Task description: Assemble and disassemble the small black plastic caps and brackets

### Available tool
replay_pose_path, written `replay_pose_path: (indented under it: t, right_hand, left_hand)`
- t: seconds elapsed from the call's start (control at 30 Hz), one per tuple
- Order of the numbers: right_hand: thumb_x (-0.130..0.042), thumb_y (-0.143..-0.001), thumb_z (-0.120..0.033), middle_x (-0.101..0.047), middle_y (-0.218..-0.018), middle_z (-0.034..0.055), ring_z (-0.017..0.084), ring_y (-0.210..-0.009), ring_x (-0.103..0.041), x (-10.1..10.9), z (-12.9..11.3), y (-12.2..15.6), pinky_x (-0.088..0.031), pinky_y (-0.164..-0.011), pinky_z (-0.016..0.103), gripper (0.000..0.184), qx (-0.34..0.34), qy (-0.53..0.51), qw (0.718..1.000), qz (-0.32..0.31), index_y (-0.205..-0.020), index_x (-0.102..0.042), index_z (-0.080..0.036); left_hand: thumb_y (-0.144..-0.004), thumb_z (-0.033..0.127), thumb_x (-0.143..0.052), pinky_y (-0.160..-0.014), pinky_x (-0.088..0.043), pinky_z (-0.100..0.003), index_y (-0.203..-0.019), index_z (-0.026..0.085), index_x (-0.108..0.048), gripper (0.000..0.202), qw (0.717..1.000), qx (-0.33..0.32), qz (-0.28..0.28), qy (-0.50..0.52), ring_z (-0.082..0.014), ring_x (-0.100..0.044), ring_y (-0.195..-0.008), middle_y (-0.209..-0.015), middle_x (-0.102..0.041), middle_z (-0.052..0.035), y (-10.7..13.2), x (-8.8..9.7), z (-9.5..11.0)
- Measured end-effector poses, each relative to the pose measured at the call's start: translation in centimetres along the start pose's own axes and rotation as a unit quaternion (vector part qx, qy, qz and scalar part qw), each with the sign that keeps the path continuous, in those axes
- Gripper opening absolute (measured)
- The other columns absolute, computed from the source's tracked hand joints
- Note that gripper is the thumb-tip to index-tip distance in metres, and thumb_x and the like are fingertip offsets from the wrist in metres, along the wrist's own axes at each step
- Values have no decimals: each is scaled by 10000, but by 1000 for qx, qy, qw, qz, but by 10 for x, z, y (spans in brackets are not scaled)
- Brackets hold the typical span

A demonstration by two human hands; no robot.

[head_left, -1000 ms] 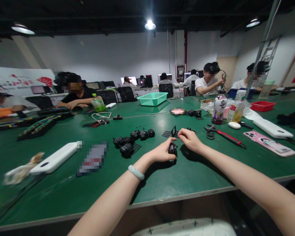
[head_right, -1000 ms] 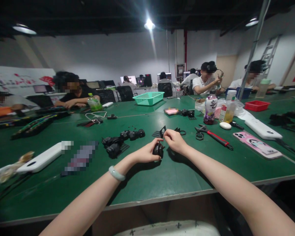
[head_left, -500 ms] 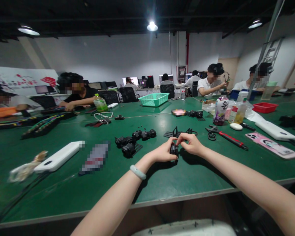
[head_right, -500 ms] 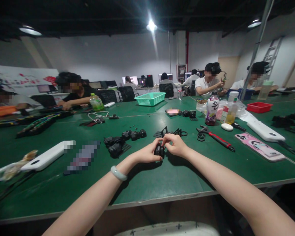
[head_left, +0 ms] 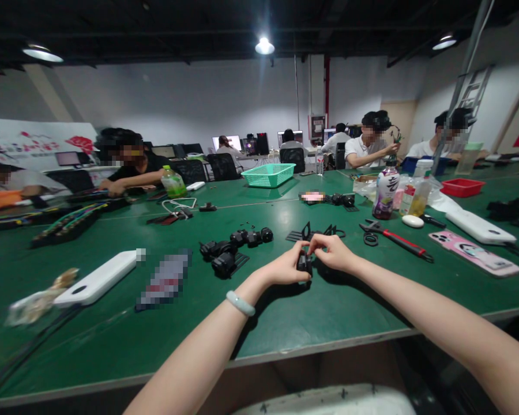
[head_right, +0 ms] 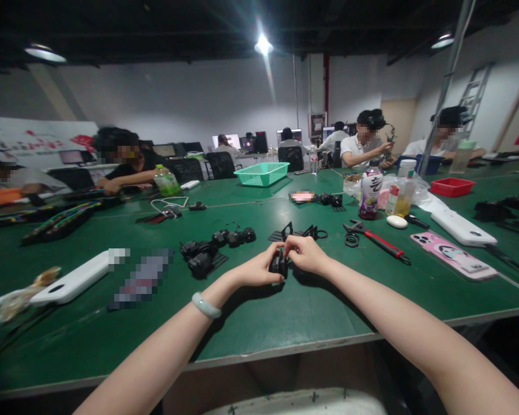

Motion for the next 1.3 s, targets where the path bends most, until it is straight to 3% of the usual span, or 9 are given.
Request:
replay_pose_path:
  t: [0.27, 0.53, 1.13, 1.3]
  right_hand:
    - [-398, -632, -45, -606, -686, -2, 96, -608, -518, 3, -4, -2, -378, -584, 192, 220, 12, 9, 1000, 4, -705, -574, -156]
    - [-414, -585, -23, -612, -689, 8, 122, -652, -533, 10, -23, 3, -408, -638, 225, 243, 82, -6, 997, 6, -678, -584, -168]
    - [-484, -651, -114, -612, -680, 8, 103, -611, -528, 8, -17, 1, -386, -578, 198, 134, 42, 0, 999, -11, -724, -591, -145]
    - [-481, -652, -109, -628, -736, 9, 110, -651, -548, 6, -17, 1, -403, -608, 206, 222, 49, -10, 999, -21, -830, -602, -162]
  left_hand:
    - [-574, 187, -572, -727, -403, -280, -1156, 176, -281, 651, 1000, 14, -4, -3, -162, -484, -817, -932, -472, -16, 2, 1, -1]
    - [-563, 213, -595, -738, -399, -294, -1163, 177, -289, 674, 1000, 22, 1, -15, -177, -482, -844, -951, -471, -27, 2, 2, -4]
    - [-577, 180, -577, -797, -385, -292, -1172, 179, -271, 669, 1000, 12, -2, -4, -175, -478, -897, -1028, -467, -33, 2, 1, -1]
    - [-572, 179, -574, -819, -377, -308, -1168, 170, -286, 663, 1000, 12, 2, -4, -184, -470, -921, -1037, -467, -36, 2, 2, 0]
Point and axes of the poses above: each hand's wrist, its own y-axis away from the middle knuckle, its own x-axis out of the back of the hand, z = x × y, the point moved 7 cm from there along -y, towards the middle knuckle
